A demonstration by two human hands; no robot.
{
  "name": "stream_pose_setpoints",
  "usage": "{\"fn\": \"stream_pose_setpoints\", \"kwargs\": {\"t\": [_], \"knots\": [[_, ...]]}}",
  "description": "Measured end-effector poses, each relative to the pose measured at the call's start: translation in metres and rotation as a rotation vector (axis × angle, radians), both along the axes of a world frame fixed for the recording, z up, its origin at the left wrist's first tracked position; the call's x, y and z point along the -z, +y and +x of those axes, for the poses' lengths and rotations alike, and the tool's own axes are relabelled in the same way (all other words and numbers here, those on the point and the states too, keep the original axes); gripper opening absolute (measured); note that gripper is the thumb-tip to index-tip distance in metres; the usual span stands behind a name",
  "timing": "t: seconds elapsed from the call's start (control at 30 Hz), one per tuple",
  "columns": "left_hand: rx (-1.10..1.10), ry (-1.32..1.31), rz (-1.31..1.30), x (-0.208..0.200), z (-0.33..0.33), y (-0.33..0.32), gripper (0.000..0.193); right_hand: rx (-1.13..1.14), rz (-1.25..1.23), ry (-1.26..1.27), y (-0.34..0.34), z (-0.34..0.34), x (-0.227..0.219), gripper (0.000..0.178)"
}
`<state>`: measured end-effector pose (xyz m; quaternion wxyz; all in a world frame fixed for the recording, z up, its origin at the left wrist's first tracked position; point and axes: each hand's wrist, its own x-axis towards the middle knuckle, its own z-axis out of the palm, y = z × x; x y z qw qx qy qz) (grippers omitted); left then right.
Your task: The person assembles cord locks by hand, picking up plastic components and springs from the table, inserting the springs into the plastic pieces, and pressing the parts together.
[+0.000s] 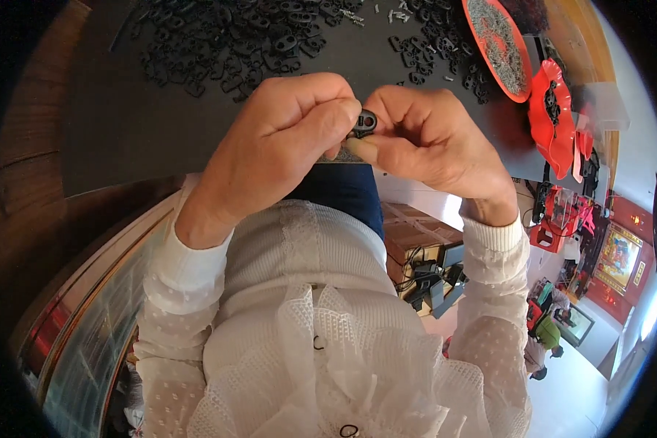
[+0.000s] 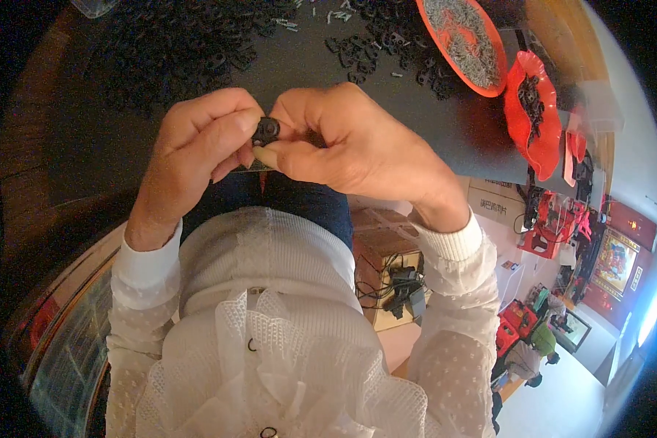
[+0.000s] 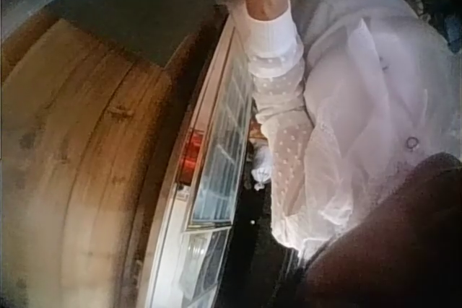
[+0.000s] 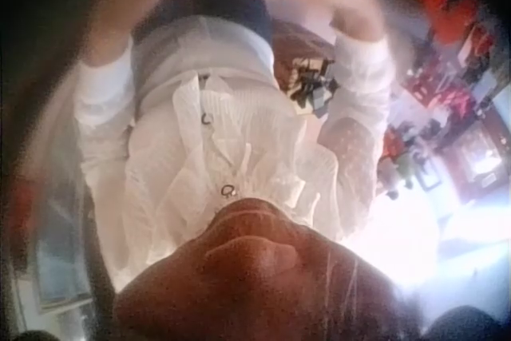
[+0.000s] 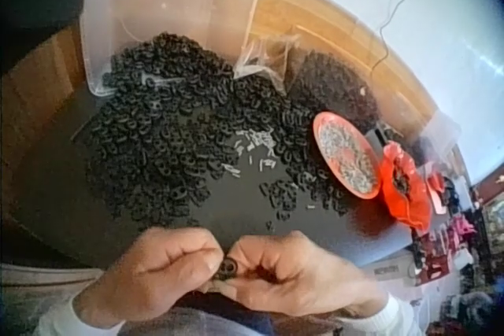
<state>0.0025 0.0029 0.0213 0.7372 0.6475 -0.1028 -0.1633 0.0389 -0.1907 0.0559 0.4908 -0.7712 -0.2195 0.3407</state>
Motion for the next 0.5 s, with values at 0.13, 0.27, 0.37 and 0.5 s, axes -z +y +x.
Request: {"fn": "stream_pose_setpoints", "kwargs": {"t": [0.13,0.27,0.37,0.5], "knots": [[-0.029,0.024,-0.015,0.0001,0.0002,0.0003,0.023,0.080,0.049,-0.024,0.0024,-0.0031,0.0012,0.021],[-0.029,0.001,-0.018,0.0006,-0.0013,-0.0019,0.023,0.081,0.090,0.085,-0.0002,-0.0033,0.0035,0.021],[-0.019,0.009,0.001,0.0027,-0.0004,-0.0005,0.023,0.069,0.126,0.138,0.0001,-0.0019,0.0014,0.020],[-0.028,-0.004,-0.035,0.0017,-0.0008,-0.0015,0.024,-0.015,0.110,0.086,-0.0014,0.0004,0.0043,0.020]]}}
